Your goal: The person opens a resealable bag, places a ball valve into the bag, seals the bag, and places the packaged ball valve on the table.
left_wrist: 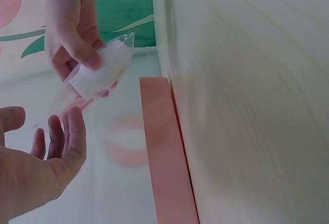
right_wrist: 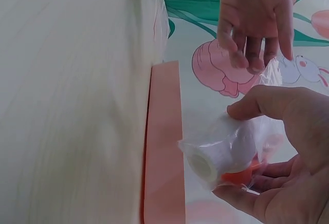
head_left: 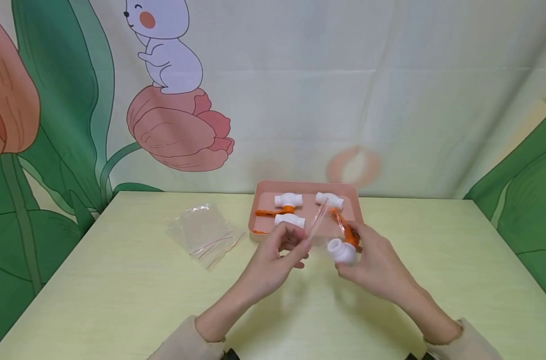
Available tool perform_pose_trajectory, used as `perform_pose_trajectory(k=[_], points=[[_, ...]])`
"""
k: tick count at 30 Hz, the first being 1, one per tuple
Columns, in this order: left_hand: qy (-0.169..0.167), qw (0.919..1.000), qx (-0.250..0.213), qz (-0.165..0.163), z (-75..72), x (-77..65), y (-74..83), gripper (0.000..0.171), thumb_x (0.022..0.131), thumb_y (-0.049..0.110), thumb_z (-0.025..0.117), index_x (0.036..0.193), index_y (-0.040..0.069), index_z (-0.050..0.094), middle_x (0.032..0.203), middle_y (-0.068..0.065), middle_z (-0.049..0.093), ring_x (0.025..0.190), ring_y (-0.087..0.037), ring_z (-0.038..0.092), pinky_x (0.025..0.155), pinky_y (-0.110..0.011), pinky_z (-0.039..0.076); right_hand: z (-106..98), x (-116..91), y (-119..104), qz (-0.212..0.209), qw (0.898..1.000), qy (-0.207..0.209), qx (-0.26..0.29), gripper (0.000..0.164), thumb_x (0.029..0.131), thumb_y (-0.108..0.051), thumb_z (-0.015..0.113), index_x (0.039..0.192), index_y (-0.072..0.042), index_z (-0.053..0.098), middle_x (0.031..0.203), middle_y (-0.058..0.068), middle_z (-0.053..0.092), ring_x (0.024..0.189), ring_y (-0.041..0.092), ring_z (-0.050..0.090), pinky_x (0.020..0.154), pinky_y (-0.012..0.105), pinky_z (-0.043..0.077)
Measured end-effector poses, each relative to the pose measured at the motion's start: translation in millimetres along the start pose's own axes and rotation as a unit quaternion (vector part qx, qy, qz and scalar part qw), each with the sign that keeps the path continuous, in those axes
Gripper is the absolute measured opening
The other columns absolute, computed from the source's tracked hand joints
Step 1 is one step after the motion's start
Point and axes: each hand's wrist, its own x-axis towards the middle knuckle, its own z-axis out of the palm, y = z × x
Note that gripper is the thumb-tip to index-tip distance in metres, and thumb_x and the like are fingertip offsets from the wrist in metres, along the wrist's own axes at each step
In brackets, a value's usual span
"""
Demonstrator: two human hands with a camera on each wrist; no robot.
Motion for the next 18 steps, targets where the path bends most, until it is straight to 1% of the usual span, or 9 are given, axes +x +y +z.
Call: perform_pose_trajectory(k=[4,7,9,11,15,18], points=[[-0.028,0.9988,0.040,-0.007,-5.6,-2.0,-3.9,0.021,0.104,0.017,0.063,0.117,0.003,0.057,0.104,-0.011,0.061,0.095,-0.028,0.063,0.079,-0.044,0.060,-4,-2,7,0.030,1.000,-0.004,-0.008,0.061,0.077,-0.006,0.083,0.131,0.001,0.056,0.112,0.008,0.064,0.098,0.023,0.062,0.086,0.046,0.058],[-0.042,0.9960,0.078,-0.009,-9.6,-2.8,-6.5,0.020,0.104,0.019,0.064,0.116,0.004,0.058,0.106,-0.008,0.060,0.098,-0.027,0.063,0.079,-0.041,0.058,-8,-4,13,0.047,0.999,-0.009,-0.020,0.064,0.078,-0.009,0.082,0.134,0.004,0.054,0.113,0.010,0.064,0.093,0.024,0.061,0.077,0.040,0.058],[-0.049,0.9939,0.099,-0.007,-11.8,-3.4,-7.8,0.019,0.104,0.019,0.064,0.115,0.005,0.060,0.107,-0.006,0.061,0.101,-0.025,0.063,0.081,-0.038,0.057,-10,-4,16,0.053,0.998,-0.013,-0.028,0.067,0.078,-0.009,0.082,0.136,0.005,0.053,0.114,0.012,0.064,0.089,0.024,0.060,0.071,0.036,0.056],[-0.057,0.9918,0.114,-0.005,-13.8,-4.2,-8.7,0.017,0.103,0.019,0.064,0.115,0.008,0.061,0.107,-0.004,0.062,0.102,-0.021,0.062,0.084,-0.036,0.055,-13,-5,20,0.059,0.998,-0.016,-0.034,0.066,0.078,-0.009,0.081,0.136,0.005,0.053,0.113,0.012,0.064,0.084,0.023,0.059,0.065,0.034,0.055],[-0.075,0.9888,0.128,-0.010,-16.8,-6.7,-9.3,0.017,0.104,0.022,0.063,0.116,0.010,0.061,0.111,0.000,0.062,0.104,-0.018,0.062,0.089,-0.037,0.051,-20,-6,27,0.070,0.996,-0.014,-0.054,0.064,0.077,-0.010,0.080,0.134,0.005,0.055,0.110,0.012,0.065,0.081,0.022,0.058,0.063,0.033,0.053],[-0.086,0.9867,0.136,-0.017,-18.6,-7.5,-9.8,0.019,0.104,0.024,0.062,0.118,0.011,0.061,0.113,0.001,0.061,0.105,-0.018,0.061,0.089,-0.038,0.051,-25,-7,33,0.075,0.994,-0.014,-0.072,0.063,0.077,-0.011,0.079,0.133,0.007,0.054,0.109,0.014,0.065,0.083,0.024,0.059,0.065,0.034,0.053]])
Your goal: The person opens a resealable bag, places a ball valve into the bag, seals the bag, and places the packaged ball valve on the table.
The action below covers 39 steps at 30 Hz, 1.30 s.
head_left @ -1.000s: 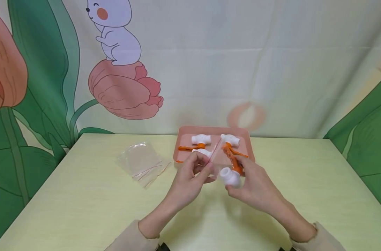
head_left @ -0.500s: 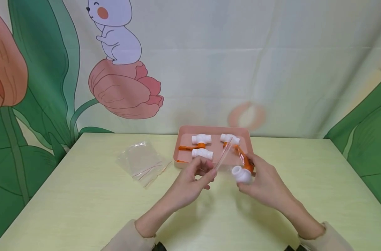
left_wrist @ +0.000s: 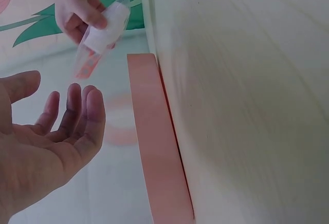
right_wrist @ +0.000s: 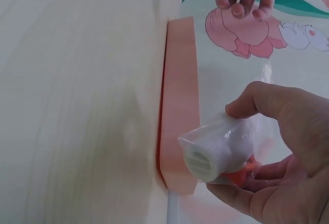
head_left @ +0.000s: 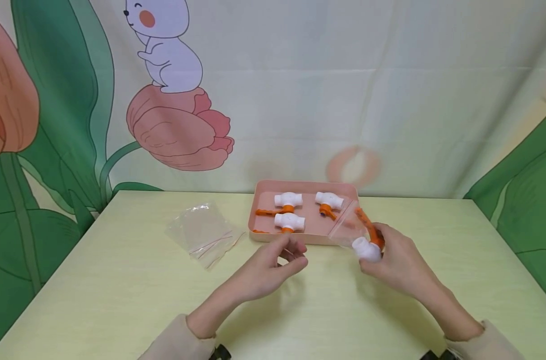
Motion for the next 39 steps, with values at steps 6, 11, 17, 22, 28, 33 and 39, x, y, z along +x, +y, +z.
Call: perform_pose_trajectory(k=[6,11,17,22,28,33,39], points=[[-0.020,0.9996,0.019,-0.004,-3.4,-0.9,-2.5,0.019,0.104,0.026,0.062,0.118,0.012,0.061,0.112,0.002,0.062,0.105,-0.016,0.061,0.088,-0.037,0.051,-8,-1,15,0.009,0.999,0.003,-0.034,0.063,0.076,-0.012,0.077,0.131,0.010,0.054,0.108,0.016,0.066,0.086,0.027,0.061,0.070,0.039,0.054],[-0.038,0.9989,0.029,-0.001,-7.2,-2.9,-4.3,0.016,0.105,0.024,0.062,0.117,0.013,0.060,0.112,0.002,0.062,0.106,-0.017,0.062,0.088,-0.036,0.051,-14,0,27,0.031,0.998,-0.007,-0.053,0.064,0.075,-0.014,0.078,0.128,0.012,0.054,0.104,0.017,0.065,0.084,0.027,0.059,0.069,0.038,0.051],[-0.060,0.9975,0.038,0.001,-11.5,-5.2,-5.9,0.017,0.105,0.024,0.062,0.117,0.012,0.061,0.110,0.003,0.063,0.107,-0.018,0.062,0.087,-0.035,0.052,-18,4,44,0.064,0.995,-0.029,-0.066,0.061,0.075,-0.015,0.079,0.123,0.014,0.053,0.094,0.015,0.061,0.076,0.026,0.054,0.063,0.036,0.046],[-0.078,0.9960,0.041,-0.012,-14.6,-8.0,-7.0,0.018,0.105,0.026,0.062,0.118,0.014,0.062,0.109,0.005,0.064,0.108,-0.017,0.061,0.089,-0.035,0.051,-20,5,59,0.094,0.991,-0.054,-0.074,0.062,0.078,-0.016,0.080,0.121,0.017,0.049,0.093,0.017,0.058,0.073,0.026,0.051,0.058,0.034,0.044],[-0.098,0.9938,0.048,-0.023,-18.0,-10.7,-10.3,0.017,0.105,0.026,0.061,0.119,0.016,0.062,0.108,0.007,0.066,0.109,-0.017,0.061,0.091,-0.035,0.051,-24,5,74,0.136,0.985,-0.072,-0.076,0.081,0.081,-0.019,0.080,0.134,0.022,0.036,0.109,0.033,0.057,0.075,0.028,0.054,0.056,0.034,0.049],[-0.108,0.9920,0.060,-0.026,-22.9,-12.0,-13.0,0.019,0.105,0.026,0.061,0.120,0.016,0.062,0.107,0.008,0.066,0.109,-0.018,0.061,0.092,-0.035,0.051,-30,7,82,0.145,0.983,-0.076,-0.082,0.074,0.081,-0.020,0.079,0.127,0.022,0.040,0.099,0.027,0.057,0.070,0.027,0.054,0.053,0.034,0.048],[-0.122,0.9896,0.072,-0.027,-28.8,-13.6,-15.1,0.024,0.105,0.029,0.060,0.122,0.012,0.062,0.108,0.008,0.066,0.110,-0.017,0.061,0.093,-0.036,0.050,-37,12,89,0.113,0.983,-0.068,-0.125,0.061,0.079,-0.021,0.078,0.113,0.021,0.051,0.093,0.025,0.053,0.077,0.032,0.051,0.057,0.036,0.046]])
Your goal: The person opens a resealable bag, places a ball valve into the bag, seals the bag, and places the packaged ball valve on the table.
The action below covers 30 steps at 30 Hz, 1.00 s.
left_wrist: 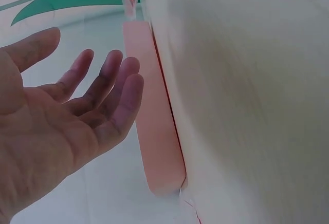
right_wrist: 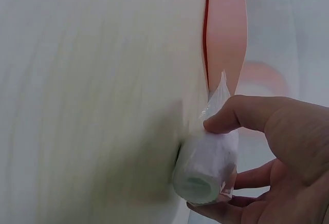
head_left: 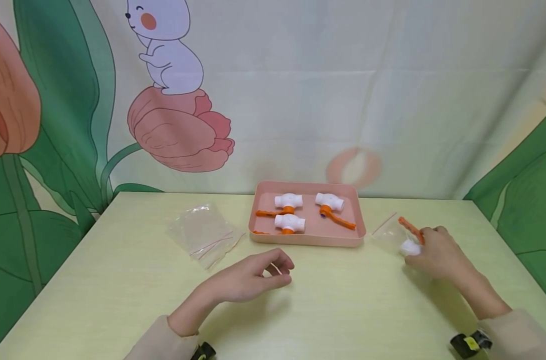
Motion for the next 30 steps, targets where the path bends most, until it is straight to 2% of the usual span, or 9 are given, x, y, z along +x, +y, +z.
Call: perform_pose_trajectory(k=[6,13,20,25,30], points=[[-0.008,1.0000,0.003,-0.003,-3.1,-2.1,-1.1,0.024,0.106,0.030,0.060,0.123,0.015,0.062,0.111,0.010,0.066,0.111,-0.016,0.061,0.095,-0.036,0.050,-6,4,11,0.005,1.000,-0.012,-0.006,0.060,0.081,-0.024,0.077,0.113,0.021,0.053,0.091,0.023,0.054,0.079,0.032,0.049,0.059,0.036,0.044],[0.010,0.9997,-0.009,-0.018,-9.4,-7.1,-2.8,0.025,0.106,0.031,0.060,0.126,0.016,0.061,0.118,0.004,0.065,0.115,-0.018,0.060,0.096,-0.040,0.050,-11,6,21,0.021,1.000,-0.015,0.017,0.078,0.086,-0.021,0.073,0.134,0.026,0.035,0.117,0.041,0.053,0.087,0.037,0.055,0.069,0.045,0.052],[0.021,0.9996,-0.002,-0.019,-16.9,-8.9,-2.9,0.029,0.106,0.032,0.060,0.127,0.013,0.061,0.120,0.000,0.063,0.116,-0.021,0.059,0.095,-0.041,0.049,-11,10,31,-0.005,1.000,0.008,0.010,0.059,0.092,-0.022,0.069,0.124,0.023,0.048,0.102,0.032,0.058,0.088,0.040,0.053,0.070,0.046,0.048],[0.029,0.9992,-0.004,-0.025,-22.0,-10.7,-4.4,0.028,0.105,0.032,0.060,0.127,0.014,0.061,0.123,-0.003,0.063,0.116,-0.021,0.059,0.095,-0.042,0.049,-9,14,42,-0.028,0.999,0.033,-0.018,0.057,0.098,-0.025,0.066,0.122,0.025,0.052,0.104,0.038,0.059,0.100,0.051,0.052,0.075,0.057,0.046],[0.043,0.9984,0.001,-0.037,-29.4,-14.3,-6.9,0.032,0.105,0.033,0.060,0.131,0.012,0.062,0.127,-0.006,0.062,0.117,-0.022,0.059,0.095,-0.042,0.049,-9,17,47,-0.039,0.998,0.045,-0.023,0.057,0.099,-0.027,0.067,0.122,0.023,0.054,0.105,0.040,0.059,0.100,0.054,0.053,0.073,0.059,0.046]])
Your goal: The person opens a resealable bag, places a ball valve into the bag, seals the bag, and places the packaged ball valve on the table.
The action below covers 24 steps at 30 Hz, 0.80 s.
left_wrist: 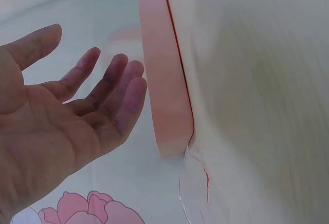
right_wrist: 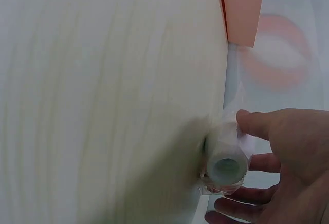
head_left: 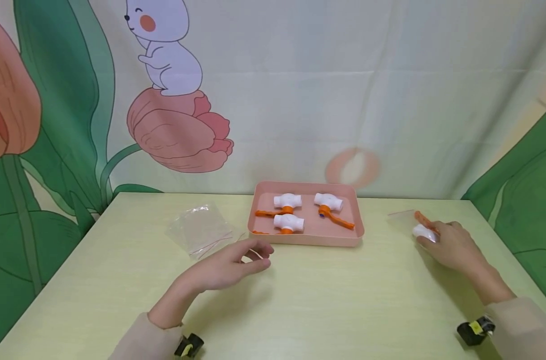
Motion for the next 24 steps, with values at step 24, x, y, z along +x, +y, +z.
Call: perform_pose_trajectory(k=[24], points=[[0.109,0.9811,0.128,-0.096,-31.5,4.5,-23.6,0.045,0.103,0.023,0.061,0.138,-0.005,0.054,0.137,-0.026,0.051,0.128,-0.044,0.043,0.103,-0.058,0.043,-1,-24,-61,-0.040,0.998,0.043,0.034,0.050,0.097,-0.026,0.071,0.126,0.013,0.058,0.140,0.043,0.040,0.125,0.063,0.034,0.090,0.077,0.037]])
